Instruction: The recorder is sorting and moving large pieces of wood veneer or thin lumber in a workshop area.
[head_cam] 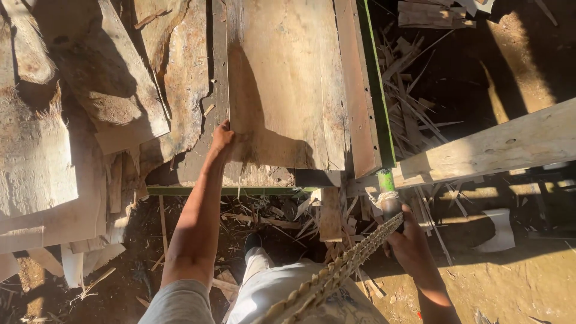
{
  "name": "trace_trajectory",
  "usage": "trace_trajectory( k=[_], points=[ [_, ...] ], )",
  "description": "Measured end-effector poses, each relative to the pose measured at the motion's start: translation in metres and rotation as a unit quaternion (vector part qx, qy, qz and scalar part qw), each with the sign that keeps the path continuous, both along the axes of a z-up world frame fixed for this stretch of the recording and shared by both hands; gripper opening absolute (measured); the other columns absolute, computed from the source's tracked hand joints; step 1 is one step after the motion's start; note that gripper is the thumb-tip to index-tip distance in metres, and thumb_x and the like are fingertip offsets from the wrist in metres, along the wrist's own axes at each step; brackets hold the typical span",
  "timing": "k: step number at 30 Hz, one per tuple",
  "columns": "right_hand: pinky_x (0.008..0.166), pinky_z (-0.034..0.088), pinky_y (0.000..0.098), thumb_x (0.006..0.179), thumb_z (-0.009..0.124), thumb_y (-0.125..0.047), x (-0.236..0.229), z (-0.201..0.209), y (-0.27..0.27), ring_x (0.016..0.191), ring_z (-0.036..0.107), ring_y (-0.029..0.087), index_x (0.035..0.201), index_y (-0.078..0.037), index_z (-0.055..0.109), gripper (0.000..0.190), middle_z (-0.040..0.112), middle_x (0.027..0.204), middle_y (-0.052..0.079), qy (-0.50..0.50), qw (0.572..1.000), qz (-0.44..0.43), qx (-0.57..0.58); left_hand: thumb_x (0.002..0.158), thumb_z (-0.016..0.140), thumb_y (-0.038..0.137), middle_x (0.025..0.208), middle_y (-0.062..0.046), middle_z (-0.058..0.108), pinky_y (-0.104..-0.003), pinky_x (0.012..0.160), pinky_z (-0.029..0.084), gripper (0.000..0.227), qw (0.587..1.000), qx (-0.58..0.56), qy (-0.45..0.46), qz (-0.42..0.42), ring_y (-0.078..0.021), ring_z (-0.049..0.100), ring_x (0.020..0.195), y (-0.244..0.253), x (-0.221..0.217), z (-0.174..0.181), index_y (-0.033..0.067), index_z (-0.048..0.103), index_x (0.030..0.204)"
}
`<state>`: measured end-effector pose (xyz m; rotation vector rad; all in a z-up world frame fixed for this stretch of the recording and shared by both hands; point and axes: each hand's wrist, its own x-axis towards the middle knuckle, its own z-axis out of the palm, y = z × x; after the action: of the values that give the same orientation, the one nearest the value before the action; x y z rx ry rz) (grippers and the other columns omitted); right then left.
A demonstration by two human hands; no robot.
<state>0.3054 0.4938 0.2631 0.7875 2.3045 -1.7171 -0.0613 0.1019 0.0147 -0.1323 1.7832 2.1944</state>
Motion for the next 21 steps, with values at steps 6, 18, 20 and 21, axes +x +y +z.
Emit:
trace_trajectory(
  k=[6, 18, 20, 21],
  points=[
    [0.043, 0.048, 0.0325, 0.089, 0.061, -0.009, 0.002, -0.004, -0.002, 0.051, 0.059, 0.016, 0.129, -0.008, 0.049, 0.042, 0.061, 0.073, 0.007, -0.010, 1.000, 0.011, 0.004, 0.073, 0.070, -0.020, 0.128, -0.013, 0.070, -0.040, 0.096, 0.061, 0.065, 0.999, 0.041, 0.005, -0.011, -0.0240, 0.069, 0.112, 0.001, -0.019, -0.002, -0.0013, 0.057, 0.134],
    [0.062, 0.051, 0.0334, 0.091, 0.075, -0.012, 0.011, -0.003, 0.019, 0.073, 0.060, 0.016, 0.127, -0.004, 0.055, 0.042, 0.064, 0.088, 0.010, 0.054, 0.989, 0.054, 0.129, 0.075, 0.073, -0.018, 0.131, -0.017, 0.068, -0.040, 0.099, 0.060, 0.068, 0.999, -0.012, -0.029, -0.022, -0.0267, 0.070, 0.115, -0.005, -0.027, -0.012, -0.0012, 0.053, 0.138],
    [0.069, 0.052, 0.0336, 0.092, 0.077, -0.013, 0.009, -0.039, 0.005, 0.079, 0.062, 0.017, 0.124, -0.002, 0.057, 0.040, 0.066, 0.093, 0.010, 0.063, 0.980, 0.057, 0.177, 0.076, 0.072, -0.018, 0.131, -0.017, 0.068, -0.040, 0.098, 0.060, 0.069, 0.999, 0.008, -0.029, -0.019, -0.0269, 0.070, 0.115, -0.001, -0.025, -0.013, -0.0002, 0.052, 0.140],
    [0.061, 0.048, 0.0409, 0.090, 0.074, -0.012, 0.006, -0.066, -0.005, 0.070, 0.059, 0.026, 0.128, -0.001, 0.053, 0.045, 0.064, 0.093, 0.013, -0.010, 0.995, -0.007, 0.096, 0.075, 0.071, -0.018, 0.132, -0.015, 0.068, -0.040, 0.098, 0.060, 0.070, 1.000, 0.019, -0.020, -0.012, -0.0263, 0.069, 0.116, 0.001, -0.026, -0.022, 0.0005, 0.053, 0.140]
  ],
)
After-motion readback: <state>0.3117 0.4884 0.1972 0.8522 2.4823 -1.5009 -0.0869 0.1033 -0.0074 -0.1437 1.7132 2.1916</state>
